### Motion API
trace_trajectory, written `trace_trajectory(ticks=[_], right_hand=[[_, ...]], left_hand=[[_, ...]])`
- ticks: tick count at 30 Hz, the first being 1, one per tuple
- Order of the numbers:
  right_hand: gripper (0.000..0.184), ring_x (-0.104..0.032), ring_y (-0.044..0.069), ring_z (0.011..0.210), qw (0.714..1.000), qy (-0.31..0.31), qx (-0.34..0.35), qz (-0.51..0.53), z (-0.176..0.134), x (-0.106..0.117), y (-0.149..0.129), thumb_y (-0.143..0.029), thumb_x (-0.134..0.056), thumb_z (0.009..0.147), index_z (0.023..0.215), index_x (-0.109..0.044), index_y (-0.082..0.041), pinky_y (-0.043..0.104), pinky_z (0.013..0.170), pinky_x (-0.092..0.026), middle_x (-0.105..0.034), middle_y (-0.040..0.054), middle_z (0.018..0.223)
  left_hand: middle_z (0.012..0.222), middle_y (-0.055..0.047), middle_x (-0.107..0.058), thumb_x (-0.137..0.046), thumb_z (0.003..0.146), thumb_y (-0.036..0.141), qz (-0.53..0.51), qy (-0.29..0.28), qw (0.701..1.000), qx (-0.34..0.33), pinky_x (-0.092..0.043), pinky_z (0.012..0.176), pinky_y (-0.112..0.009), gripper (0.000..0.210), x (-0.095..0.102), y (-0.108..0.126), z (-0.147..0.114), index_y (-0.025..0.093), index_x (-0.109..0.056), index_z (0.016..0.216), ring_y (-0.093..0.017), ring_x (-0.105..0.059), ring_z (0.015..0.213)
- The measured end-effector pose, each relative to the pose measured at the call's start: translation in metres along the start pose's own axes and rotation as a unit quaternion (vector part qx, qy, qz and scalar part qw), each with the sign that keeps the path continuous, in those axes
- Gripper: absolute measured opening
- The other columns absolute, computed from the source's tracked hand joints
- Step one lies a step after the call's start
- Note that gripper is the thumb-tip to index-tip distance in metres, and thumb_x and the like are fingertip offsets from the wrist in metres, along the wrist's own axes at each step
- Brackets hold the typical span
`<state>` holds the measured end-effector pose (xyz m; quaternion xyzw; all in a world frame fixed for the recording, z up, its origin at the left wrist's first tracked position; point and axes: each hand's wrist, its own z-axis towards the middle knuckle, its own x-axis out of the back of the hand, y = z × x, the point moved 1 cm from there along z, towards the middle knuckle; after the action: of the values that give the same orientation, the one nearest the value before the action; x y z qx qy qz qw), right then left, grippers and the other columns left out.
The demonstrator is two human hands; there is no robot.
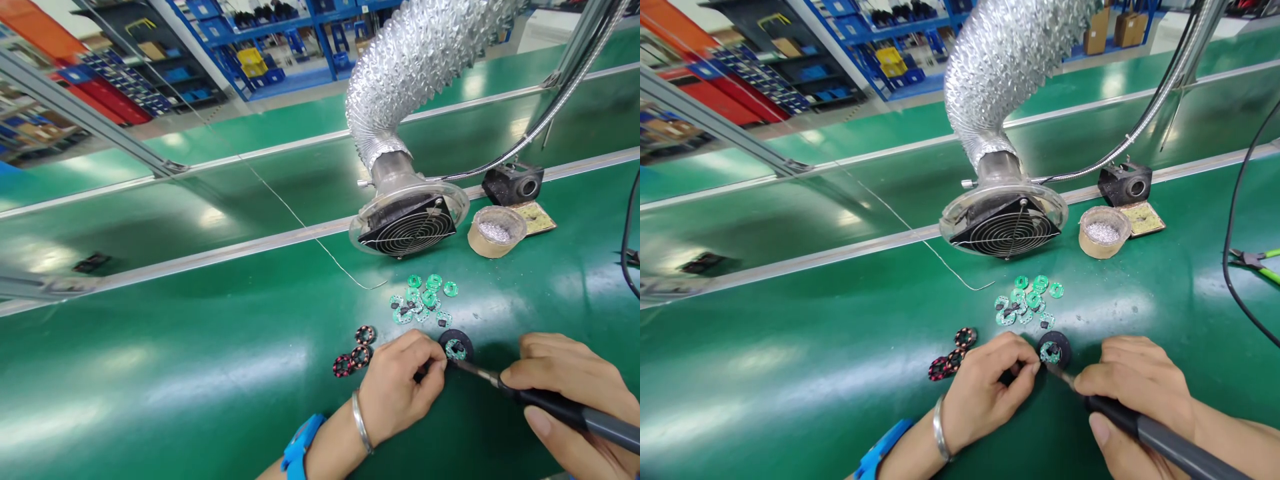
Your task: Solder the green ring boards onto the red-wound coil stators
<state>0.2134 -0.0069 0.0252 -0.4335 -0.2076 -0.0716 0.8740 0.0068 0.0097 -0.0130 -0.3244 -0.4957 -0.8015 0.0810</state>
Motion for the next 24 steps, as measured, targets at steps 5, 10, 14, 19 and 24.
trace_trajectory(ticks=[5,10,14,19,24], right_hand=[[0.014,-0.056,0.018,0.052,0.998,-0.052,-0.014,-0.042,0.006,0.006,-0.006,-0.017,-0.046,0.086,0.091,-0.059,-0.02,0.03,0.047,-0.041,-0.056,0.0015,0.058],[0.016,-0.049,0.015,0.043,0.999,-0.038,0.004,-0.023,0.011,0.006,-0.008,-0.018,-0.046,0.086,0.091,-0.061,-0.019,0.03,0.044,-0.038,-0.054,0.0001,0.054],[0.016,-0.05,0.015,0.043,0.999,-0.049,0.013,-0.01,0.014,0.005,-0.006,-0.017,-0.049,0.084,0.094,-0.062,-0.019,0.03,0.043,-0.04,-0.055,0.0002,0.056],[0.017,-0.052,0.015,0.045,0.997,-0.08,0.018,-0.01,0.016,0.007,-0.004,-0.015,-0.05,0.084,0.096,-0.061,-0.019,0.029,0.044,-0.042,-0.056,0.0005,0.058],[0.016,-0.053,0.015,0.046,0.996,-0.086,0.02,-0.025,0.012,0.012,-0.006,-0.016,-0.047,0.087,0.097,-0.058,-0.019,0.029,0.044,-0.043,-0.056,0.0004,0.057]], left_hand=[[0.071,-0.002,-0.064,-0.051,0.083,0.011,0.0,-0.001,1.0,0.0,-0.047,0.059,-0.022,0.011,0.0,0.0,0.0,0.018,-0.06,0.08,-0.012,-0.058,0.062],[0.071,-0.002,-0.064,-0.051,0.083,0.011,0.006,0.001,1.0,0.002,-0.047,0.058,-0.022,0.012,0.0,-0.001,0.0,0.018,-0.06,0.08,-0.012,-0.058,0.061],[0.07,-0.002,-0.063,-0.051,0.083,0.01,0.005,0.0,1.0,0.001,-0.047,0.058,-0.022,0.012,-0.001,0.0,0.0,0.017,-0.06,0.079,-0.012,-0.057,0.061],[0.07,-0.002,-0.064,-0.051,0.083,0.01,0.01,0.001,1.0,-0.002,-0.047,0.058,-0.022,0.012,0.0,0.001,0.0,0.017,-0.06,0.079,-0.012,-0.057,0.06],[0.07,-0.002,-0.064,-0.051,0.083,0.01,0.013,-0.004,1.0,-0.001,-0.047,0.058,-0.022,0.012,0.0,0.0,0.0,0.018,-0.059,0.079,-0.012,-0.058,0.06]])
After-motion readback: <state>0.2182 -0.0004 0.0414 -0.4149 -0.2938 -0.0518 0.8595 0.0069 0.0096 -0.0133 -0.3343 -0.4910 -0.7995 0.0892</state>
